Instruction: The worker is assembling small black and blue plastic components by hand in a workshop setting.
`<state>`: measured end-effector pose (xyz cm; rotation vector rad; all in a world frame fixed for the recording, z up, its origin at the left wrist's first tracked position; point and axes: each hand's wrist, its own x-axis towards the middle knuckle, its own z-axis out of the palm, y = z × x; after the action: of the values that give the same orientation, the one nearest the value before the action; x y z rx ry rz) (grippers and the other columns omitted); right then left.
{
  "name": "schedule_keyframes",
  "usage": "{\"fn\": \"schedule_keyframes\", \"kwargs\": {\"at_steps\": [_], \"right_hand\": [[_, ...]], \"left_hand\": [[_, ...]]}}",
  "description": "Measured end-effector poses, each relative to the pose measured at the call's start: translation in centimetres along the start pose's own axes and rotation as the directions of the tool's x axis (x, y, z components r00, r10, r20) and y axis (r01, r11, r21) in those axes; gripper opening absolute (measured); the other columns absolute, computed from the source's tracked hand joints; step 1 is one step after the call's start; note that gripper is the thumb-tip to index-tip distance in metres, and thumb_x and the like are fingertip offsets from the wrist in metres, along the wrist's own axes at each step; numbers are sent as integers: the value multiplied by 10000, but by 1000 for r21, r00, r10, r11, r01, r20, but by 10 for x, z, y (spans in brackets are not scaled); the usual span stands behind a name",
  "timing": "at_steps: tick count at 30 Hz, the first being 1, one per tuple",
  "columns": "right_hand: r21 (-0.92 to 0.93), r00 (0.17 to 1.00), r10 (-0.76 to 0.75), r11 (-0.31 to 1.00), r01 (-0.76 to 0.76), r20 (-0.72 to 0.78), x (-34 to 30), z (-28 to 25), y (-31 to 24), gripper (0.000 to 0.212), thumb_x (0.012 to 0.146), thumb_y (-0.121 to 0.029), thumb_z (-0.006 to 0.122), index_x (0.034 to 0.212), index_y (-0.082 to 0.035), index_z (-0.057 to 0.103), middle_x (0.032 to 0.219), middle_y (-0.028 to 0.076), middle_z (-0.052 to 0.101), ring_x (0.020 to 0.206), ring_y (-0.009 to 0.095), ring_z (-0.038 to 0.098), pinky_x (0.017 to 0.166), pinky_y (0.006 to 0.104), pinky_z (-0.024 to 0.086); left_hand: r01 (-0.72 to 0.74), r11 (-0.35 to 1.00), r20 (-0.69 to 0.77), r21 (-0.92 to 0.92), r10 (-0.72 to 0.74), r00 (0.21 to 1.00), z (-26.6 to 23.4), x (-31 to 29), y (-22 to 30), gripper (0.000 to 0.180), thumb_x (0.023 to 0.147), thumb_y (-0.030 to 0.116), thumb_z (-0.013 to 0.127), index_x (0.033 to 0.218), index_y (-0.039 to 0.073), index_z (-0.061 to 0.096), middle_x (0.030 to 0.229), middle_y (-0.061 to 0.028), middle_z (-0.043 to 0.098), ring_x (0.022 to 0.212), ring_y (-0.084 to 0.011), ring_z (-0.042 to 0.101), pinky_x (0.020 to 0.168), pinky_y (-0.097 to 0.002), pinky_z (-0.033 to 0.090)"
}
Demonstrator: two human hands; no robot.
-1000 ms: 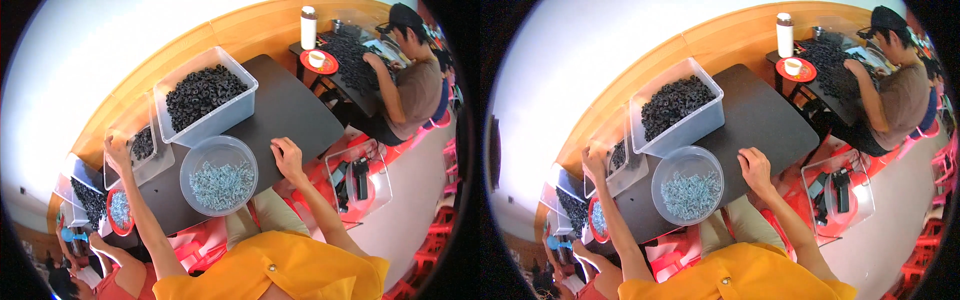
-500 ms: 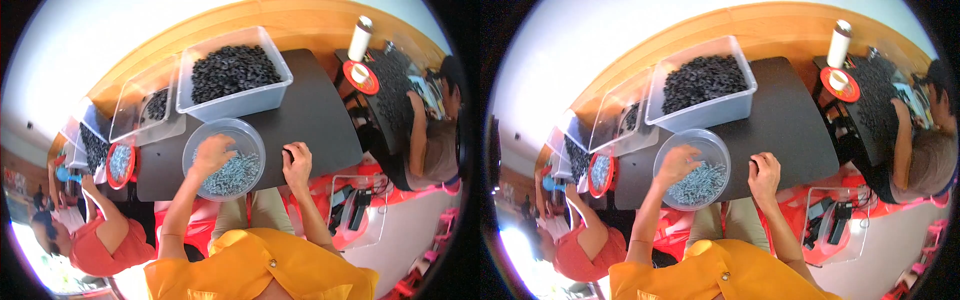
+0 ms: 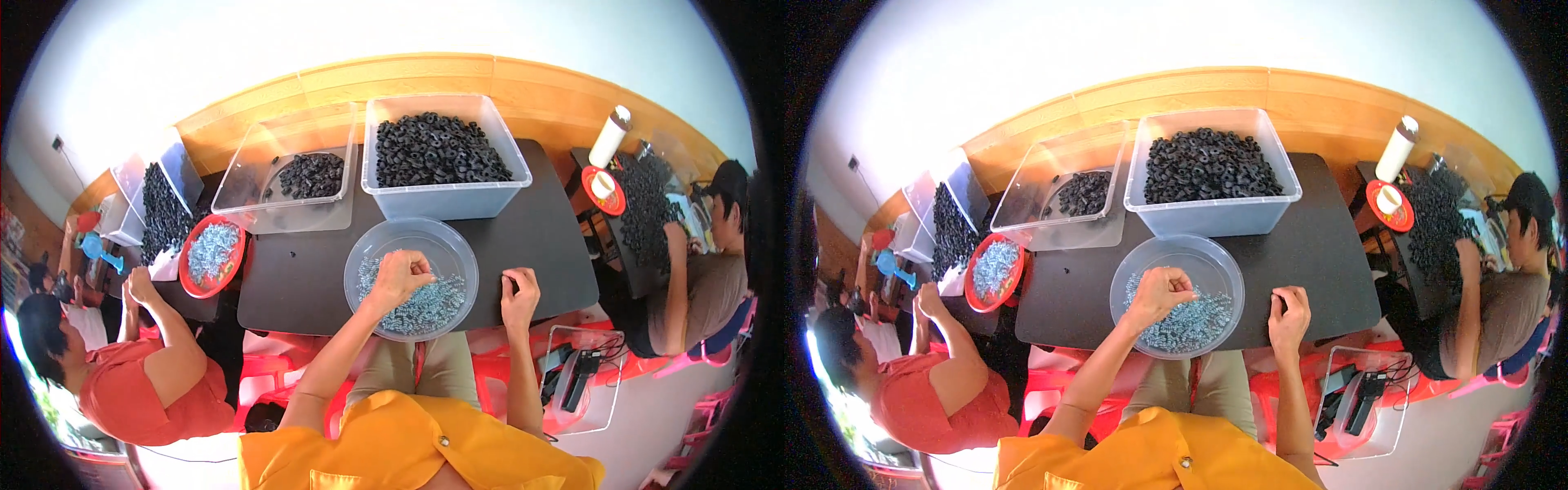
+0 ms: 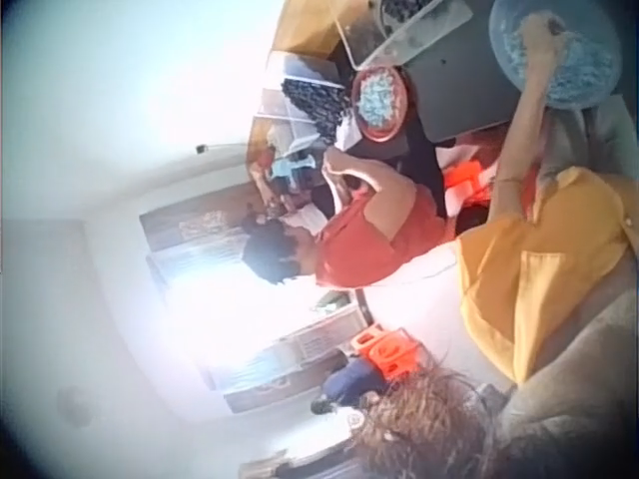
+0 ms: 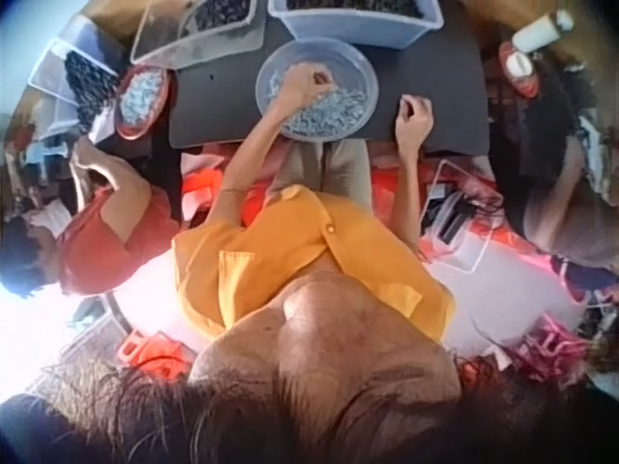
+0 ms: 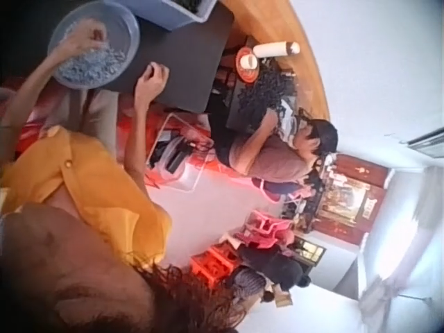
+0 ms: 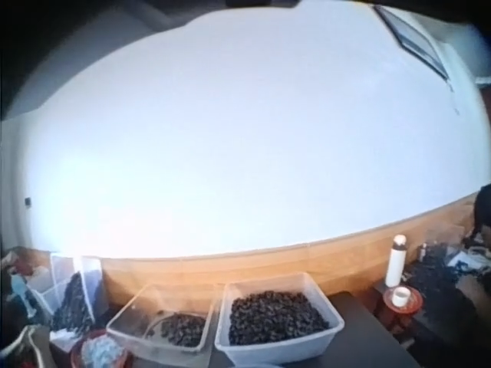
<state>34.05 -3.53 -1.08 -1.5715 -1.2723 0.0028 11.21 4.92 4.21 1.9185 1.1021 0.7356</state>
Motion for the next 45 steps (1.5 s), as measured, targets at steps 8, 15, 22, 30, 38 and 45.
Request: {"fn": "schedule_keyframes", "kwargs": {"at_steps": [8,15,22,30,38,45], "right_hand": [[115,997,15,993,-6,-81,6,0,-29,70,794,16,581,848,10,625,781,86,589,701,164,558,640,263,439],[476,912,72,834,-277,404,2,30,-110,186,779,21,613,965,24,615,883,95,624,802,148,600,652,251,507],[592,866,17,723,-355,499,-2,38,-101,200,752,88,622,946,37,621,924,89,620,788,129,615,695,232,515],[569,915,4,782,-255,404,-4,39,-108,228,725,106,617,937,24,624,912,83,584,816,158,617,711,256,529],[526,916,66,801,-284,395,-9,39,-97,174,751,29,639,924,29,631,871,83,609,764,157,620,685,260,529],[685,772,202,366,-630,602,-8,38,-87,126,786,12,620,909,39,627,840,80,629,766,136,619,705,259,520]], "left_hand": [[54,964,-107,-261,-84,991,-7,-4,-2,144,762,118,687,721,-4,623,572,-13,563,483,-52,512,434,-199,416],[65,771,-23,-633,-103,994,2,-9,-3,81,764,3,655,813,-32,602,693,-59,620,602,-92,597,534,-213,504],[106,609,41,-786,-120,992,2,-27,-4,114,774,11,651,872,-3,595,789,-65,628,688,-111,613,606,-223,513],[82,519,-25,-851,-196,980,7,-32,-4,140,774,22,652,906,-1,613,804,-51,626,671,-110,607,632,-234,523],[85,526,-2,-846,-164,987,11,-35,-4,152,771,-11,641,918,-36,612,857,-98,633,750,-156,634,686,-270,548],[118,644,-2,-756,-182,983,9,-37,2,120,814,33,604,923,-15,604,827,-85,631,700,-148,634,638,-245,534]]}}
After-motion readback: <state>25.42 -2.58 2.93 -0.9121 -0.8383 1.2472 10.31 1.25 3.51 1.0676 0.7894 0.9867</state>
